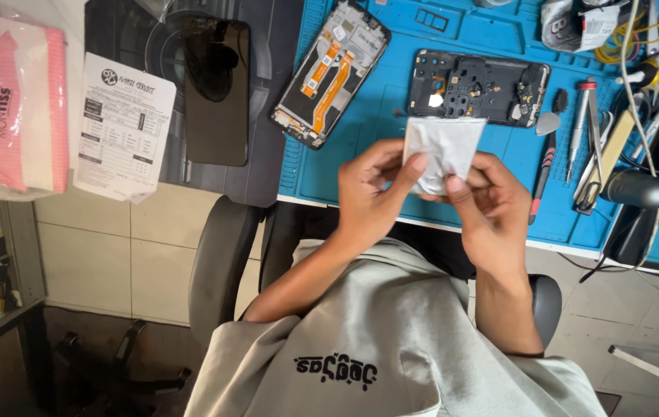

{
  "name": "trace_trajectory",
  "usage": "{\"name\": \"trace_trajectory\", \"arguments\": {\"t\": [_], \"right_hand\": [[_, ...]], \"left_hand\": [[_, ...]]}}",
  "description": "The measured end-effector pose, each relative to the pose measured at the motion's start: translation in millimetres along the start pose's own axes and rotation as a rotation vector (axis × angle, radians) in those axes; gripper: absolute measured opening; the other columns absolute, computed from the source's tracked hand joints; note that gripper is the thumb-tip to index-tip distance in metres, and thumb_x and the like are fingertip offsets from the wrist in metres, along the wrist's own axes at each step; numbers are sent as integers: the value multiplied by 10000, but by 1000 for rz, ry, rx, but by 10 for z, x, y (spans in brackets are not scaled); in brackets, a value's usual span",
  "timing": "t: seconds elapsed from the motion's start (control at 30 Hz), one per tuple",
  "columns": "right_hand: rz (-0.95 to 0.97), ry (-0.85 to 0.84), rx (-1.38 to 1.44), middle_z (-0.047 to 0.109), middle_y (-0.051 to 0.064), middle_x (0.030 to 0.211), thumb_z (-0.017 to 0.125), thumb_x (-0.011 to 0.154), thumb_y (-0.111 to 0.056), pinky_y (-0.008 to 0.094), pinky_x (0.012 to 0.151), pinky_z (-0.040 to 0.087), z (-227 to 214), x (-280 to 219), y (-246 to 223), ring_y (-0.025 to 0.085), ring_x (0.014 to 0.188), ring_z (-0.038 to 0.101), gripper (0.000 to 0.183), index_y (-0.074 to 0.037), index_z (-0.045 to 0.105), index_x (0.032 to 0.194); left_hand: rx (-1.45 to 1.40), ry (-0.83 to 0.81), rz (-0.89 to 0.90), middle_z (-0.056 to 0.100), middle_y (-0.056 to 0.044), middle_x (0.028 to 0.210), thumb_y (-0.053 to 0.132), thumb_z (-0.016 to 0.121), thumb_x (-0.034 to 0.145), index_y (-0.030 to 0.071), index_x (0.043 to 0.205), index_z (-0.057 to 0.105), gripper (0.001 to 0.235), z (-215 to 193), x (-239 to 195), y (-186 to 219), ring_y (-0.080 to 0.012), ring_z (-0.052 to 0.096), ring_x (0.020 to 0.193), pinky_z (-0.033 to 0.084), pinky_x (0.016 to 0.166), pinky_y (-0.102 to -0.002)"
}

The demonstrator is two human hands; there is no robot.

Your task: The person removes the old battery from a disassembled smartphone, cleans the battery compartment with a brush, and prepares a new battery by removing its protective film. The person then cleans the interior of the phone chassis with the brush.

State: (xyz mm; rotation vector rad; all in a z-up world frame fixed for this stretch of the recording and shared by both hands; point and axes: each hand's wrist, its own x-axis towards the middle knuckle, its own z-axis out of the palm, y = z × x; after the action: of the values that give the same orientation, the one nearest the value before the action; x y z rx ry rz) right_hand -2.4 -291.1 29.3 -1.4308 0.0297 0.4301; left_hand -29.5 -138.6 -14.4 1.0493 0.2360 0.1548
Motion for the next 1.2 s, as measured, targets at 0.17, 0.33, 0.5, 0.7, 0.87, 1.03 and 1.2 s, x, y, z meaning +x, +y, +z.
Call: {"name": "trace_trajectory", "arguments": {"t": [0.17, 0.33, 0.5, 0.7, 0.87, 1.03, 1.2], "right_hand": [[-224, 201, -149, 725, 175, 1196, 619, 1119, -37, 394, 960, 654, 12, -63, 21, 205, 1076, 725, 203, 92, 591, 1273], [-250, 262, -73, 726, 155, 1185, 622, 1105, -78, 368, 918, 628, -63, 36, -44, 183, 1056, 730, 248, 82, 578, 1289], [-288, 281, -75, 726, 149, 1159, 632, 1113, -69, 355, 928, 674, -150, 115, -125, 164, 1031, 720, 239, 88, 590, 1289], [-414, 239, -111, 655, 103, 1186, 719, 1084, 1, 267, 989, 574, -260, 235, -259, 134, 1110, 663, 241, 77, 574, 1260], [-488, 226, -179, 602, 95, 1180, 749, 947, 33, 233, 920, 506, -529, 303, -390, 122, 1042, 598, 267, 92, 608, 1166], [-358, 214, -35, 598, 39, 956, 770, 1013, 47, 195, 760, 453, -573, 202, -385, 66, 863, 565, 130, 100, 664, 1068], [-320, 109, 4, 598, 38, 963, 759, 1004, 12, 214, 769, 450, -651, 192, -464, 64, 873, 558, 157, 97, 646, 1074]], "left_hand": [[182, 21, 67, 768, -80, 948, 111, 724, 1038, -36, 1096, 691, 161, 277, 69, -84, -106, 739, 817, 619, 764, -261], [316, -66, 116, 772, -107, 976, 95, 714, 1010, -41, 1151, 668, 201, 410, 271, 129, -145, 775, 895, 644, 731, -267], [370, -135, 77, 781, -114, 992, 68, 710, 1000, -46, 1161, 642, 208, 551, 310, 219, -184, 803, 882, 649, 741, -274], [490, -184, 130, 777, -130, 960, 68, 709, 1006, -42, 1106, 661, 156, 672, 474, 322, -188, 778, 834, 628, 726, -276], [541, -395, 99, 747, -93, 838, 155, 721, 1019, -4, 1044, 637, 182, 675, 571, 494, -118, 769, 799, 615, 742, -280], [746, -378, 75, 665, -97, 617, 201, 792, 921, 8, 893, 705, 214, 813, 640, 487, -106, 553, 516, 441, 532, -279], [574, -396, 156, 699, -57, 737, 204, 714, 1033, 22, 1014, 720, 184, 822, 623, 448, -69, 644, 648, 503, 622, -255]]}}
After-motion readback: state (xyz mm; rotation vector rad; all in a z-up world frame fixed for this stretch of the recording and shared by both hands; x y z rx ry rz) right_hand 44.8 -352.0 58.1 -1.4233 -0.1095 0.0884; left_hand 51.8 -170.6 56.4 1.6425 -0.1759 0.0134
